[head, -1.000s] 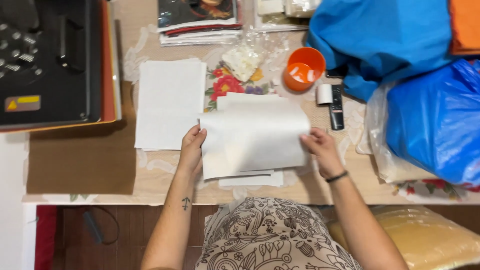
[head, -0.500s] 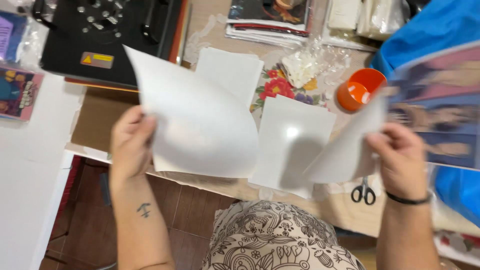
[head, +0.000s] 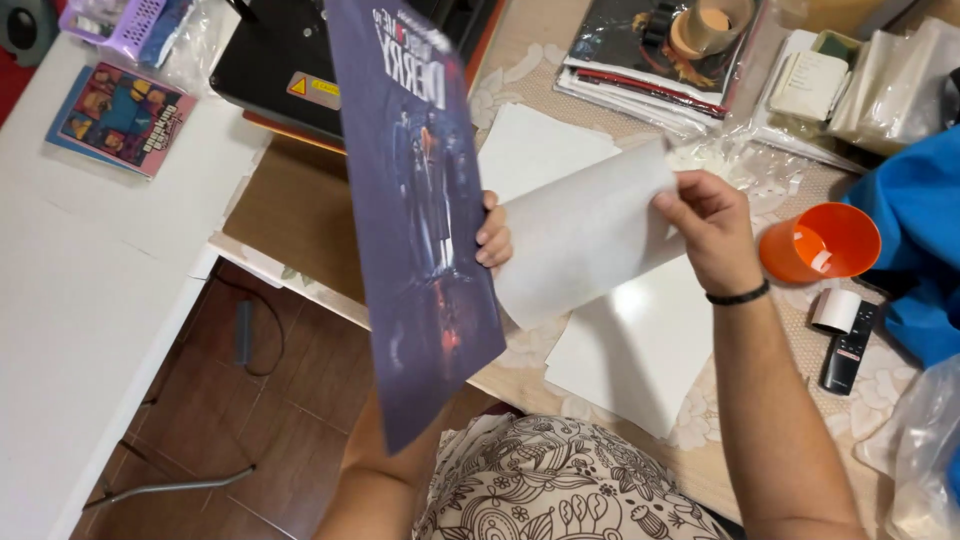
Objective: The person seals white envelopes by applying adhesive tape to the flaps. They use scissors to cut the tape and smooth the flaps down. The person also handles a stack of printed booklets, placing them on the table.
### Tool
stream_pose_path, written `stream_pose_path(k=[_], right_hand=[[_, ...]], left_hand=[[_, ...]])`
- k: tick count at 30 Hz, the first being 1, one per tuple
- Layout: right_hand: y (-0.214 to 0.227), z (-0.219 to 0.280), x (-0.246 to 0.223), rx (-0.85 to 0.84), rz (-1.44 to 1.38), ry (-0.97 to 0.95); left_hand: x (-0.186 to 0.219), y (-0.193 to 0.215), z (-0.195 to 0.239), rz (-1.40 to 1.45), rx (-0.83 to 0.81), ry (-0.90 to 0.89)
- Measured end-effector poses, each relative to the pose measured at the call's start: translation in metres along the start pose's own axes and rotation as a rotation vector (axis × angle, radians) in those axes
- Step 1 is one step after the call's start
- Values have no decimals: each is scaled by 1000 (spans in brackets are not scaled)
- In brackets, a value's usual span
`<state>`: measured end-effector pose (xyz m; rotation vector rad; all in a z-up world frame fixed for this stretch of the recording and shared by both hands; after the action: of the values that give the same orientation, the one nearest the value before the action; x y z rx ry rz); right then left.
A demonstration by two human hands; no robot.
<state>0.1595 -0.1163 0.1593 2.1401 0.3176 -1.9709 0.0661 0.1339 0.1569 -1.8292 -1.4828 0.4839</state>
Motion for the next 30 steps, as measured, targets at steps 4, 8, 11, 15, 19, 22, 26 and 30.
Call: stream_pose_path(k=[4,8,11,15,19,22,26,30], right_hand=[[25,5,154,274,-334,-94],[-26,26,286,331,-460,-458],[-83,46,278,318,-429,-577],[-113,50,298,247,-301,-602],[-112,27,285,234,-248,-647],[-112,19,269,159,-127,-692],[-90,42,257,178,17,-688],[-38,97,216,173,70,-583]], left_hand=[[-9,7,-1,56,-6,92],[2,-1,10,159,-1,304],[15,-7,21,180,35,406],[32,-6,31,192,55,528],[37,-4,51,199,88,623],[44,3,58,185,100,701],[14,25,72,247,108,815],[-24,74,82,310,84,955]])
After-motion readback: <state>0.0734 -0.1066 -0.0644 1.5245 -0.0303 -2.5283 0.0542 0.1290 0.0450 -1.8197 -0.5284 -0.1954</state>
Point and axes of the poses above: each hand's wrist, its own z-axis away from the middle knuckle, its own y-axis out of the back of the hand, x = y × z, the point moved 8 cm from there along -z, towards the middle knuckle, and after that the axes turned 3 degrees about -y, right-handed, at the moved point
